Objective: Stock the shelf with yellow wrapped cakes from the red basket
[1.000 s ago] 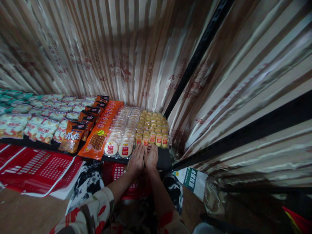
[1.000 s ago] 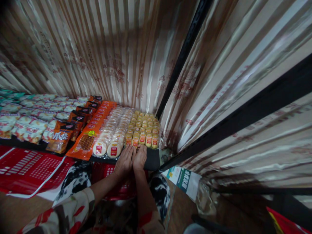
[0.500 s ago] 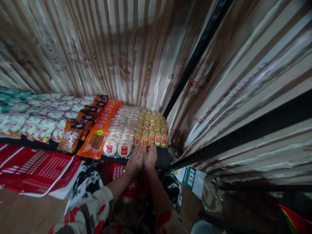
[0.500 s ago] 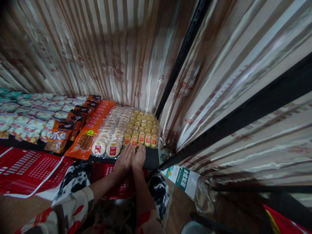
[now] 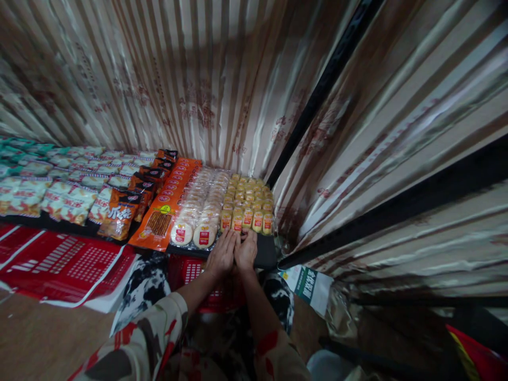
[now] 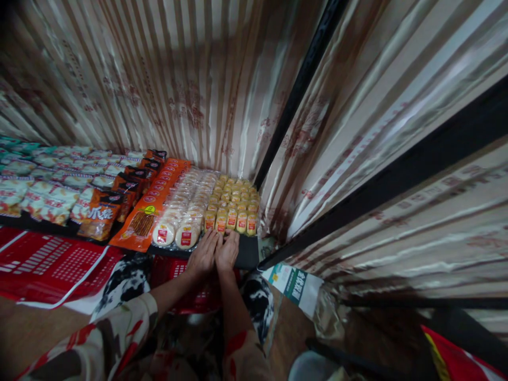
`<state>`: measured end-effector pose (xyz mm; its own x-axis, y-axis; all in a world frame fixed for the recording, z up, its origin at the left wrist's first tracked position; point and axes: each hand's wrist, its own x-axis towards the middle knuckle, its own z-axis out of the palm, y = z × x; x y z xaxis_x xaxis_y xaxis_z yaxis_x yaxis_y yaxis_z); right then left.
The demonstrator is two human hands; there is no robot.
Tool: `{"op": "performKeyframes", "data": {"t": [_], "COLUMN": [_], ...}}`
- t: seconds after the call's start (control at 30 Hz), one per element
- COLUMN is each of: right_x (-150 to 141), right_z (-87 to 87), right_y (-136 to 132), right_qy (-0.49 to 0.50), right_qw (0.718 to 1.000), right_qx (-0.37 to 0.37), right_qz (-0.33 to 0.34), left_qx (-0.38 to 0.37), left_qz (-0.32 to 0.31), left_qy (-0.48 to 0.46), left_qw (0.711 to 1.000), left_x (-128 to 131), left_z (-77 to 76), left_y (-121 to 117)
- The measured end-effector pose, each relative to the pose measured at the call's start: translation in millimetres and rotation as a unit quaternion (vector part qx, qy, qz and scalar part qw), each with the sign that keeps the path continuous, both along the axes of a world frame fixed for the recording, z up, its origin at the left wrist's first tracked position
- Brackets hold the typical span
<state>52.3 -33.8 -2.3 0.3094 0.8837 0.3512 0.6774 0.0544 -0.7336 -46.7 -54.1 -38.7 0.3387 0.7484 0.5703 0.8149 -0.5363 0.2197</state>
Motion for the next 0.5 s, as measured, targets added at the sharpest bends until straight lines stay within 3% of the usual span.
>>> {"op": "performKeyframes", "data": {"t": [0.23, 0.4, 0.5], "right_x": [2, -2, -4], "right_z": [0.1, -5.6, -15.6], "right_y": [-17, -48, -76], "right_qy": [0.08, 0.137, 0.118], "right_qw": [0.995, 0.99, 0.99], "right_qx": [0.064, 0.038, 0.008], "right_qz": [0.0, 0.024, 0.077], "left_qx": [-0.05, -0.105, -0.138], "left_qz": [-0.028, -0.042, -0.095], "left_qy": [0.054, 0.087, 0.054], "left_qw": [0.997, 0.99, 0.984], "left_x": [-3, -7, -19], "left_z": [-0.6, -9.2, -18.6], "left_y": [-36, -69, -79]}}
